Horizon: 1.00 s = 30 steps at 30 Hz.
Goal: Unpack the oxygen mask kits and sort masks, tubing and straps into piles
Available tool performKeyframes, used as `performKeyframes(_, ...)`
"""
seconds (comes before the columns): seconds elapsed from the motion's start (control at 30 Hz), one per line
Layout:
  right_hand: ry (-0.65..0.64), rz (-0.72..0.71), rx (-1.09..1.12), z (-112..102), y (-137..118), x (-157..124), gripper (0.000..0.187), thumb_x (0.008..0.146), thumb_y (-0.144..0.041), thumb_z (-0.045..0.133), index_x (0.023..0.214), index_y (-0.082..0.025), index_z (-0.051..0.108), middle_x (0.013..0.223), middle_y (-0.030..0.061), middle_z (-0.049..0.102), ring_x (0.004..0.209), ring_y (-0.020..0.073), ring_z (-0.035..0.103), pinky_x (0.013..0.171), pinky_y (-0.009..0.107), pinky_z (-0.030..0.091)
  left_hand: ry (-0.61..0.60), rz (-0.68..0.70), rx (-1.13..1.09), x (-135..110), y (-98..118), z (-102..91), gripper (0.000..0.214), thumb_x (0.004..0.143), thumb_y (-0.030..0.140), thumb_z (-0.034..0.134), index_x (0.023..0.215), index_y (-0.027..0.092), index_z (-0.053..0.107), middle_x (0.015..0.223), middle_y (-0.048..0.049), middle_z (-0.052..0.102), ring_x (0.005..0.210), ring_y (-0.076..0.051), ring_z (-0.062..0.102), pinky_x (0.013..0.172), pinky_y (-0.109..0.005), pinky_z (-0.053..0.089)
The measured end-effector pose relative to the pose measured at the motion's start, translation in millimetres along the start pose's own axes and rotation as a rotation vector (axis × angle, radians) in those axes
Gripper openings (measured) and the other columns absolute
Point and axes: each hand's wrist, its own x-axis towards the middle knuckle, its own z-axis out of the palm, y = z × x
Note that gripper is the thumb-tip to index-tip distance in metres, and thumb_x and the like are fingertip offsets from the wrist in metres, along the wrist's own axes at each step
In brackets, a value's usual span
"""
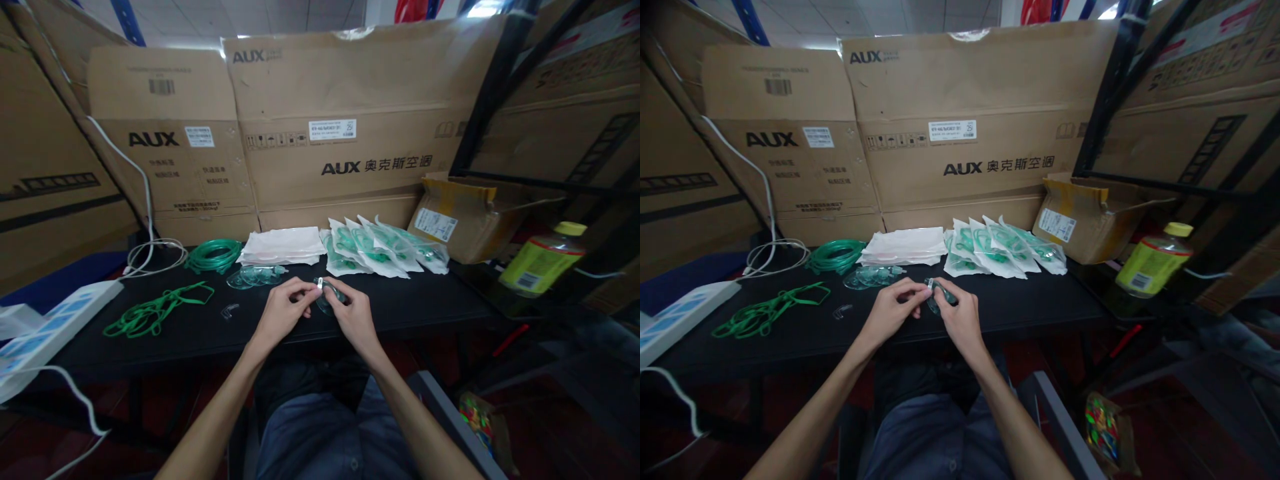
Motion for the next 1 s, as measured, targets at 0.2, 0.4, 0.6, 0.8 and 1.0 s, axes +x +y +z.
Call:
performKeyframes(0.2, 0.01, -0.022, -0.044, 1, -1, -1, 0.029, 0.09, -0.033, 0.061, 0.109, -0.019, 0.078, 0.114, 0.0072, 0.078, 0.107, 0.0268, 0.072, 0.095, 0.034, 0.054, -0.006, -0.022, -0.037, -1, -1, 2.0, 0.024, 0.091, 0.043, 0.067, 0.093, 0.02, 0.076, 0.077, 0.003, 0.057, 0.05, -0.007, 0.06, 0.049, -0.019, 0.048)
performKeyframes(0.4, 0.017, 0.002, -0.08, -1, -3, 0, 0.028, 0.091, -0.032, 0.058, 0.106, -0.017, 0.077, 0.106, 0.0076, 0.079, 0.096, 0.0256, 0.073, 0.085, 0.032, 0.053, -0.031, 0.016, -0.019, -1, 0, 2.3, 0.024, 0.092, 0.043, 0.067, 0.093, 0.021, 0.075, 0.083, 0.002, 0.057, 0.053, -0.007, 0.058, 0.051, -0.02, 0.048)
performKeyframes(0.6, -0.048, 0.014, -0.07, -6, 0, 1, 0.028, 0.092, -0.038, 0.058, 0.098, -0.019, 0.077, 0.096, 0.0054, 0.079, 0.089, 0.0241, 0.072, 0.079, 0.031, 0.051, 0.035, 0.07, 0.09, 1, 2, 0.3, 0.027, 0.091, 0.042, 0.068, 0.111, 0.023, 0.07, 0.11, -0.005, 0.066, 0.085, -0.016, 0.067, 0.062, -0.022, 0.054)
performKeyframes(0.8, -0.067, 0.029, -0.025, -9, -1, 2, 0.028, 0.094, -0.042, 0.058, 0.093, -0.02, 0.073, 0.091, 0.0043, 0.076, 0.086, 0.0222, 0.069, 0.078, 0.03, 0.05, -0.123, 0.188, 0.231, 1, 13, -11.1, 0.027, 0.095, 0.04, 0.064, 0.117, 0.026, 0.072, 0.121, -0.0045, 0.072, 0.116, -0.022, 0.065, 0.106, -0.038, 0.047)
performKeyframes(1.0, -0.166, 0.056, 0.038, -11, -5, 0, 0.03, 0.092, -0.049, 0.06, 0.092, -0.02, 0.065, 0.069, -0.0018, 0.064, 0.062, 0.0151, 0.06, 0.056, 0.023, 0.045, -0.15, 0.163, 0.314, 1, 13, -27.3, 0.028, 0.091, 0.044, 0.068, 0.112, 0.027, 0.075, 0.112, -0.0034, 0.077, 0.105, -0.023, 0.07, 0.097, -0.035, 0.051)
